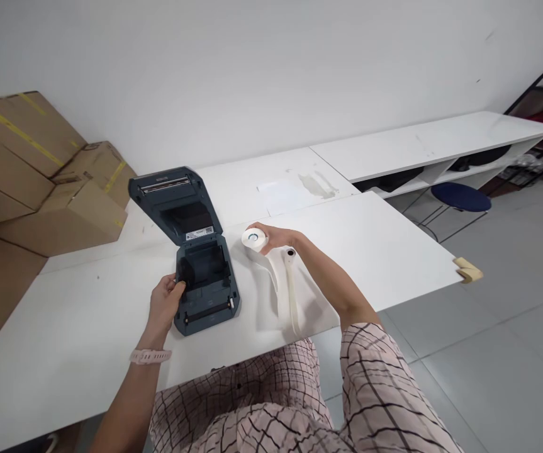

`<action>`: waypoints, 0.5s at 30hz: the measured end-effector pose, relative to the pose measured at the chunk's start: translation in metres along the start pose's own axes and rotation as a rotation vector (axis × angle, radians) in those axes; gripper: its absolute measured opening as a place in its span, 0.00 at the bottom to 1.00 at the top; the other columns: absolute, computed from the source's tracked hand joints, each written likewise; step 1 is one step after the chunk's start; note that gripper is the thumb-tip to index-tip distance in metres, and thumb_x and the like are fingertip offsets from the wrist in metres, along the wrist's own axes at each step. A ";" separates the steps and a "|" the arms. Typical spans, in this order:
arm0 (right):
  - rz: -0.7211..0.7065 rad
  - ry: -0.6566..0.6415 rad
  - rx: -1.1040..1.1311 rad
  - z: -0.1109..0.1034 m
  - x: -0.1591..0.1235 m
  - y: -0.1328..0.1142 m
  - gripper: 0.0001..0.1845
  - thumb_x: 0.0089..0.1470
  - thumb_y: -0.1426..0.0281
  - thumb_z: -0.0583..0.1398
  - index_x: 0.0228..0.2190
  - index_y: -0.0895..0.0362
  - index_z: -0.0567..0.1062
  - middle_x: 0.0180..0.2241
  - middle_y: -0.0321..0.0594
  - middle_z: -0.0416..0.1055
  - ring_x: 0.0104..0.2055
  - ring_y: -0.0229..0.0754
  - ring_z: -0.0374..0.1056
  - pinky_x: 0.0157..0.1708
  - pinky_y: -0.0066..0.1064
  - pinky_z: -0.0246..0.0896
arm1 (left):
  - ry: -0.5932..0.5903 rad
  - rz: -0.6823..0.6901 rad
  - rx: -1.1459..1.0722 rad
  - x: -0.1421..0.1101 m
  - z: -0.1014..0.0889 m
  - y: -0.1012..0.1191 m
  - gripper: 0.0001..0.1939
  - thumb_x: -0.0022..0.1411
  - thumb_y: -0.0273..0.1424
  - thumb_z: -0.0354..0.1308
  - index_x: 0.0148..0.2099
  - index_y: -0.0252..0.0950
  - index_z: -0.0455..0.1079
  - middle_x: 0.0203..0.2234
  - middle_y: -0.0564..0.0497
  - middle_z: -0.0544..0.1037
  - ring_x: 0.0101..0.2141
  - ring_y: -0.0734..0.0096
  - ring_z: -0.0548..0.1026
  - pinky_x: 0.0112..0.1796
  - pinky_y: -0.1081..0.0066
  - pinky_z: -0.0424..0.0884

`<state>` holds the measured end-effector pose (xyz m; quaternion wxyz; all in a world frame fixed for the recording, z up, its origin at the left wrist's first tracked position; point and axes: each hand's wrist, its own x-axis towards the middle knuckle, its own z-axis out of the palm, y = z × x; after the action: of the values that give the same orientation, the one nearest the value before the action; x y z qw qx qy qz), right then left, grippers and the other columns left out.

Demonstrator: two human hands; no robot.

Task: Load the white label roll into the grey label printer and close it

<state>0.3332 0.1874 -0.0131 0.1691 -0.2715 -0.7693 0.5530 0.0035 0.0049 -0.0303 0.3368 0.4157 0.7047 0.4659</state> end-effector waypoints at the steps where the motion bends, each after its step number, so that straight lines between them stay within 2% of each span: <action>1: 0.005 0.005 0.000 -0.005 -0.009 -0.002 0.46 0.36 0.69 0.73 0.57 0.53 0.66 0.60 0.47 0.66 0.62 0.53 0.62 0.61 0.49 0.56 | -0.012 -0.004 -0.010 0.000 0.000 0.001 0.24 0.49 0.40 0.61 0.47 0.34 0.71 0.22 0.59 0.64 0.24 0.72 0.64 0.28 0.72 0.62; 3: 0.011 0.048 0.048 -0.015 -0.037 -0.004 0.46 0.40 0.68 0.71 0.61 0.50 0.65 0.65 0.47 0.61 0.67 0.52 0.58 0.62 0.49 0.56 | -0.029 -0.018 -0.028 -0.001 -0.001 0.001 0.25 0.49 0.41 0.61 0.48 0.34 0.70 0.23 0.58 0.66 0.25 0.72 0.66 0.28 0.72 0.62; 5: 0.005 0.152 0.124 -0.020 -0.072 -0.001 0.42 0.46 0.67 0.69 0.62 0.48 0.66 0.68 0.46 0.59 0.70 0.50 0.55 0.62 0.49 0.58 | -0.034 -0.031 -0.026 0.000 -0.001 0.000 0.25 0.49 0.41 0.61 0.48 0.34 0.70 0.25 0.57 0.69 0.26 0.71 0.67 0.28 0.72 0.63; 7: 0.018 0.256 0.166 -0.014 -0.104 0.006 0.36 0.49 0.66 0.67 0.60 0.48 0.69 0.67 0.45 0.60 0.69 0.50 0.56 0.62 0.50 0.59 | -0.018 -0.030 -0.011 0.002 -0.001 -0.002 0.25 0.49 0.41 0.61 0.48 0.34 0.70 0.26 0.56 0.70 0.26 0.71 0.67 0.28 0.72 0.63; 9: 0.061 0.295 0.159 0.000 -0.124 0.014 0.33 0.49 0.65 0.68 0.57 0.48 0.72 0.65 0.45 0.64 0.67 0.51 0.60 0.61 0.51 0.61 | -0.003 -0.017 -0.005 0.004 0.000 -0.005 0.25 0.48 0.41 0.61 0.47 0.34 0.70 0.26 0.56 0.71 0.26 0.71 0.68 0.29 0.72 0.64; 12: 0.114 0.244 0.125 0.022 -0.131 0.016 0.24 0.51 0.62 0.67 0.50 0.53 0.78 0.53 0.46 0.76 0.55 0.50 0.72 0.53 0.48 0.67 | 0.011 0.017 0.013 0.005 0.002 -0.008 0.23 0.49 0.40 0.60 0.46 0.34 0.71 0.25 0.55 0.71 0.27 0.70 0.68 0.29 0.71 0.65; 15: 0.068 0.220 0.144 0.031 -0.121 -0.012 0.22 0.52 0.56 0.67 0.46 0.55 0.80 0.38 0.44 0.80 0.39 0.48 0.76 0.42 0.43 0.71 | 0.005 0.055 0.028 0.003 0.002 -0.008 0.21 0.51 0.39 0.58 0.46 0.34 0.71 0.24 0.55 0.70 0.26 0.70 0.68 0.30 0.71 0.64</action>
<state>0.4092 0.0877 -0.0073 0.2526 -0.3436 -0.6947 0.5793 0.0020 0.0068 -0.0386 0.3161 0.4385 0.7002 0.4663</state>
